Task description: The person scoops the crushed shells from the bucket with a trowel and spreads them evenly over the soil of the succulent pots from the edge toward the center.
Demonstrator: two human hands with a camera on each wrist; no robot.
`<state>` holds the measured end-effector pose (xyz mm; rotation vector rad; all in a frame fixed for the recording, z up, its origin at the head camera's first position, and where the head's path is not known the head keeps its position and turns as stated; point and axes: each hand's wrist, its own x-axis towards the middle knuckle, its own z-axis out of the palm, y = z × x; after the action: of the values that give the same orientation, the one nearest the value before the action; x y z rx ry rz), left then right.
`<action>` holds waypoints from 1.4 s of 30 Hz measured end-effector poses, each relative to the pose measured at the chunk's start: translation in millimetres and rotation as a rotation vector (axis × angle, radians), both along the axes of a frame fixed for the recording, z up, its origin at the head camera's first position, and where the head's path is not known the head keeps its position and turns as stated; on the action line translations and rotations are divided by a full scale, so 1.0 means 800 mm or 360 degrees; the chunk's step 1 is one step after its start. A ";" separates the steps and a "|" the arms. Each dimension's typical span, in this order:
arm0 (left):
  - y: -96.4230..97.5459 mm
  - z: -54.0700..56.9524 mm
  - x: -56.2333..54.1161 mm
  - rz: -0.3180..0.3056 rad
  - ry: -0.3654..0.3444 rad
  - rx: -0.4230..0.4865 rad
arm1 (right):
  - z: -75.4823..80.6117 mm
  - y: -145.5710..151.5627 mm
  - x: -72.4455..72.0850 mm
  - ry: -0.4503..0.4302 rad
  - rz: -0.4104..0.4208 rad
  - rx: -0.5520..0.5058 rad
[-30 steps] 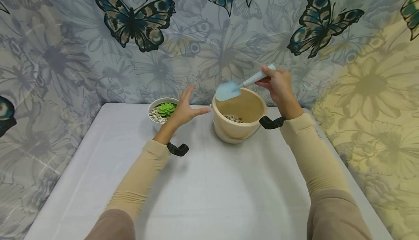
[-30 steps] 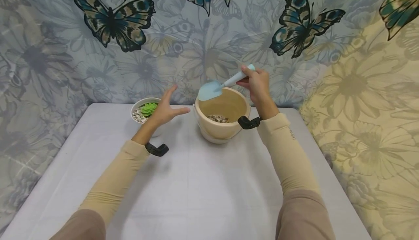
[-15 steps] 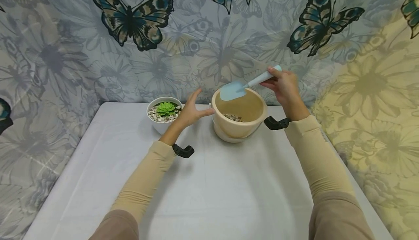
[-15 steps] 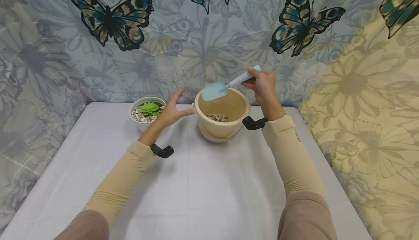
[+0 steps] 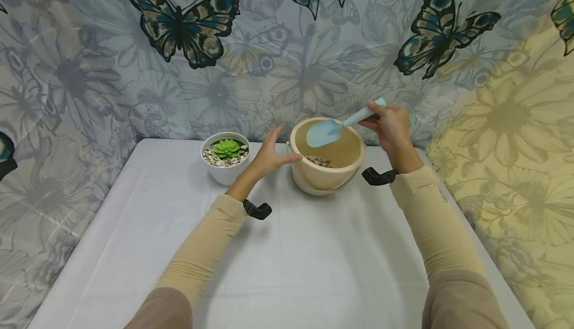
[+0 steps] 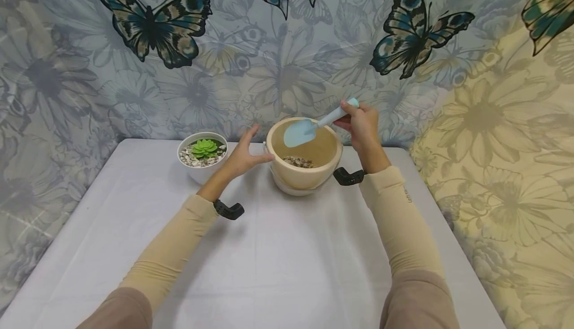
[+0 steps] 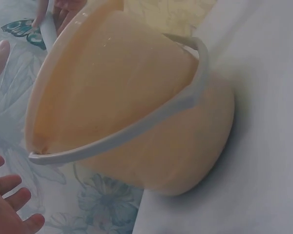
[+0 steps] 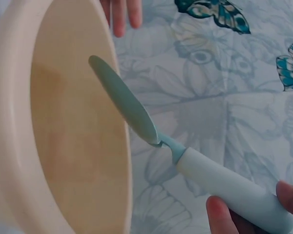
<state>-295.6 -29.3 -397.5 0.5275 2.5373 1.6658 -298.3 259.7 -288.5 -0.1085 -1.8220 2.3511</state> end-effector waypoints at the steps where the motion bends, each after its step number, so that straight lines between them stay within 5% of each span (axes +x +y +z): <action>1: 0.001 -0.001 0.000 0.0004 0.0004 -0.0010 | -0.001 0.000 0.000 0.0004 -0.0009 0.0016; 15: 0.016 -0.011 0.001 0.0009 -0.0073 0.0026 | -0.025 -0.005 -0.009 0.0007 -0.0122 0.0349; 24: 0.025 -0.025 -0.005 -0.0054 0.0048 0.0027 | -0.044 -0.017 -0.014 0.0039 -0.0180 0.0730; 34: 0.027 -0.023 -0.005 -0.0058 0.0076 -0.0058 | -0.066 -0.027 -0.017 0.0272 -0.0019 0.1632; 42: 0.029 -0.023 -0.003 -0.0072 0.0029 -0.0096 | -0.085 -0.039 -0.017 0.0319 0.0082 0.1724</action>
<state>-298.3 -5.9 -415.7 0.5937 2.5586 1.5719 -311.8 228.6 -356.3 0.2947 -2.6700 1.0531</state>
